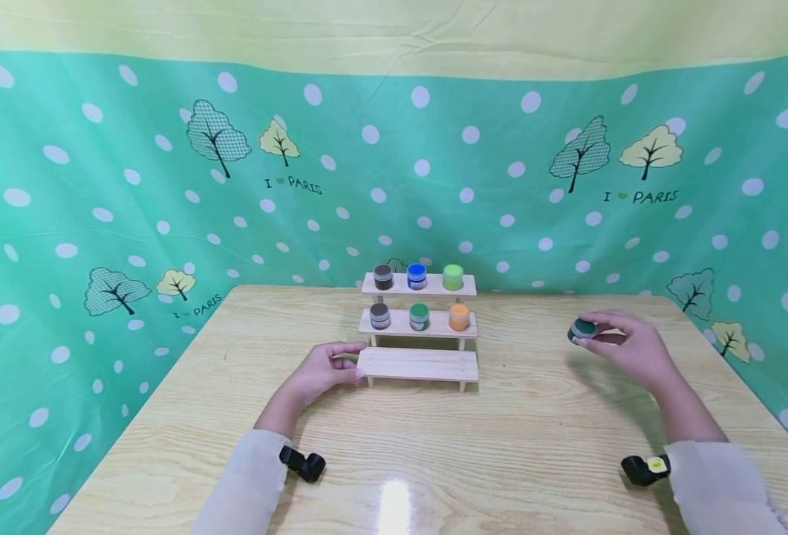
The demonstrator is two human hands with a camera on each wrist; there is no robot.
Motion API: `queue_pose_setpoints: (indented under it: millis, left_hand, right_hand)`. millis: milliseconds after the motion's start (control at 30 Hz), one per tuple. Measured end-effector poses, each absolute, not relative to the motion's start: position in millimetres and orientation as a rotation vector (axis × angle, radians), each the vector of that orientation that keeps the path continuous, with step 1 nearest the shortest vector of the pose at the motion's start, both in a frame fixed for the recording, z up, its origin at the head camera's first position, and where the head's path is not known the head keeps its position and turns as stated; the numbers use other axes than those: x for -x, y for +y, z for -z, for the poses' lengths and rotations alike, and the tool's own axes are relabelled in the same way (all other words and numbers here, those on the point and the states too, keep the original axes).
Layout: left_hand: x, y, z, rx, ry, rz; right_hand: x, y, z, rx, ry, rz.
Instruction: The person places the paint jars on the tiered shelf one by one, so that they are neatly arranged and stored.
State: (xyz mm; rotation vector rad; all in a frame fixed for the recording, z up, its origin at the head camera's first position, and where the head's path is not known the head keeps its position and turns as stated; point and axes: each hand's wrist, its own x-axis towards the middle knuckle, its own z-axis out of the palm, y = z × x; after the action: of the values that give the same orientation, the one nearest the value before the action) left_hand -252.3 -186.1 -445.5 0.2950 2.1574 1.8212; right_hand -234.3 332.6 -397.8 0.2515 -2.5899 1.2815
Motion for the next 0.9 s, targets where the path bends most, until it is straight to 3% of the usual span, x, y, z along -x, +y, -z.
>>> queue_pose_setpoints:
  millis: [900]
  left_hand:
    - [252.6,-185.2,445.9,-0.282,2.142,-1.839]
  right_hand:
    - [221.5,270.1,390.1,-0.689,-2.504,-1.364]
